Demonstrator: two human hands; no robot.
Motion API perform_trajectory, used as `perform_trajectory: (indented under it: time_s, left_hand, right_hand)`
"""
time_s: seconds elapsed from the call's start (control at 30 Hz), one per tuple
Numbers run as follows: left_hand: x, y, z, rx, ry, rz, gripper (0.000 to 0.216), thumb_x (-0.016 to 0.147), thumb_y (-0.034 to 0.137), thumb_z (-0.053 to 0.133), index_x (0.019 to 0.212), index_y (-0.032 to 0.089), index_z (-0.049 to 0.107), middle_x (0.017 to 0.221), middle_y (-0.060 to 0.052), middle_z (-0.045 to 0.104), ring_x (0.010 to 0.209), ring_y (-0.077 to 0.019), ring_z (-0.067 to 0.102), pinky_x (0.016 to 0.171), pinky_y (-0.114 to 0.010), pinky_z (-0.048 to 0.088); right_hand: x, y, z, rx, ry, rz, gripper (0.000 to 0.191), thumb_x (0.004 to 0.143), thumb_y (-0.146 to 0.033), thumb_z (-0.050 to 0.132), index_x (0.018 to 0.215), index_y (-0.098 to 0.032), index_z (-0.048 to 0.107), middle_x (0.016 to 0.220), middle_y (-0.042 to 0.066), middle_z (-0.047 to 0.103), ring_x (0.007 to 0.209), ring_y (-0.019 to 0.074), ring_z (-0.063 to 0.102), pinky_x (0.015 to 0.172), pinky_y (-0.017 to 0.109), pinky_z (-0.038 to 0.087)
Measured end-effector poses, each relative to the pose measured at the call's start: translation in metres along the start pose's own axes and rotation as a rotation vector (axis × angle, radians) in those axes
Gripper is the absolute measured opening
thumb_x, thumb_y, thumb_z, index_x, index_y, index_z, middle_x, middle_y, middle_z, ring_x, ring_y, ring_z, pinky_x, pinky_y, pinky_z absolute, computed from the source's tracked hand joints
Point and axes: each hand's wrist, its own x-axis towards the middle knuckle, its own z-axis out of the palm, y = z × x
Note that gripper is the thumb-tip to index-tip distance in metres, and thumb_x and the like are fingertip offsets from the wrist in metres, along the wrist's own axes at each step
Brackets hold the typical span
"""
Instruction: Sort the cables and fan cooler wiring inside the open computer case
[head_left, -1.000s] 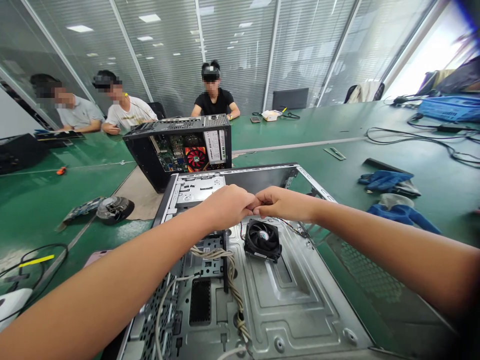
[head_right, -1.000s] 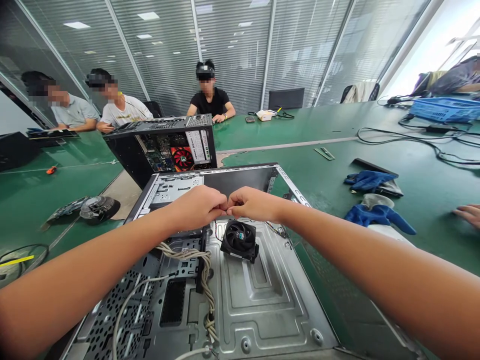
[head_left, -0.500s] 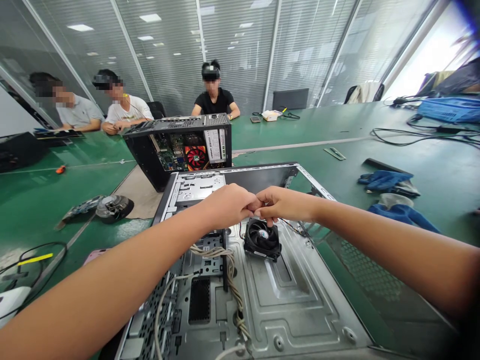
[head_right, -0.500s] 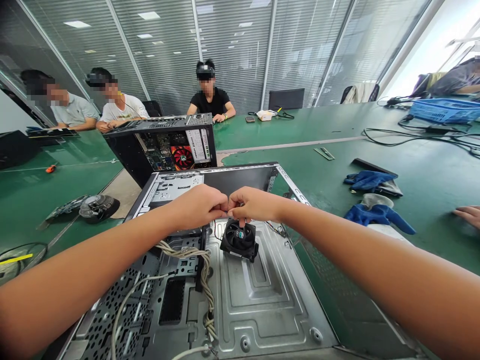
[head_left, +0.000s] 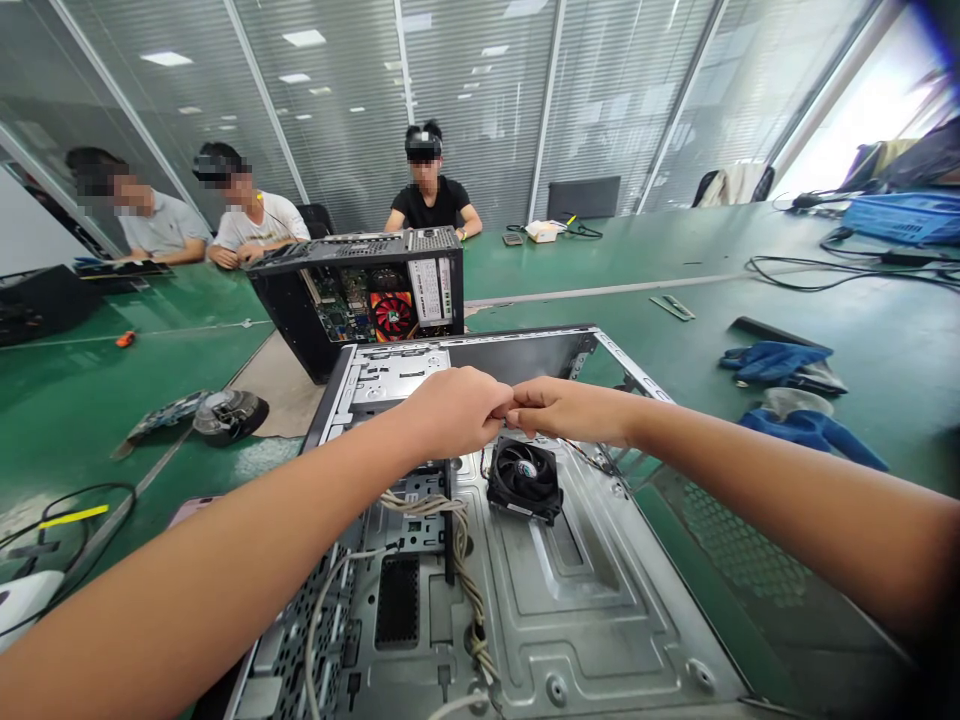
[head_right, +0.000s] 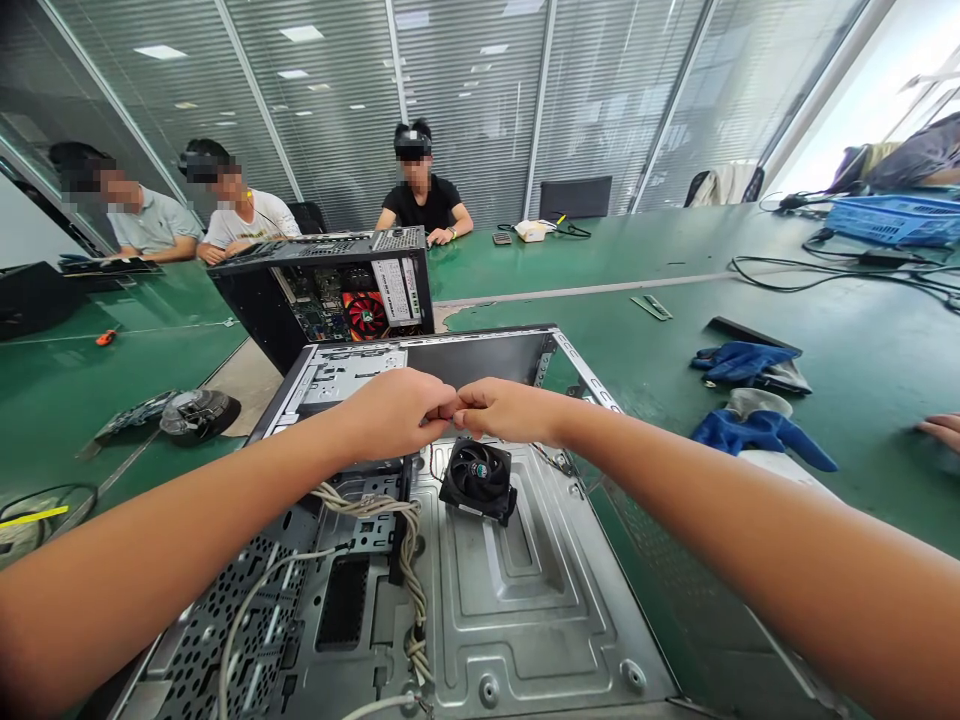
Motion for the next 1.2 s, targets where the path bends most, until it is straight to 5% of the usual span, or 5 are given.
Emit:
perform_trajectory:
  time_s: [0.47,1.2]
  left_hand:
    - [0.0017,-0.0006,0.0004,0.064,-0.037,-0.071,0.022,0.084,0.035,0.052,0.077,0.021,0.067,0.070,-0.004,0.065,0.064,-0.0164,0.056,0.056,-0.029,0.031]
    - [-0.0018,-0.0038,0.0012,-0.043,-0.017,0.030,0.012,0.077,0.026,0.052,0.077,0.021,0.063,0.070,-0.002,0.064,0.062,-0.0141,0.053,0.056,-0.028,0.030]
  right_hand:
    - [0.0001,-0.0005,-0.0029,-0.071,0.014,0.079,0.016,0.080,-0.031,0.052,0.074,-0.017,0.056,0.064,-0.001,0.053,0.053,0.0099,0.041,0.049,0.024,0.030]
    - [-0.0006,-0.0055,-0.0042,-0.098,-0.077,0.041,0.016,0.083,-0.028,0.051,0.084,-0.015,0.060,0.060,-0.002,0.053,0.057,0.0112,0.048,0.054,0.025,0.036]
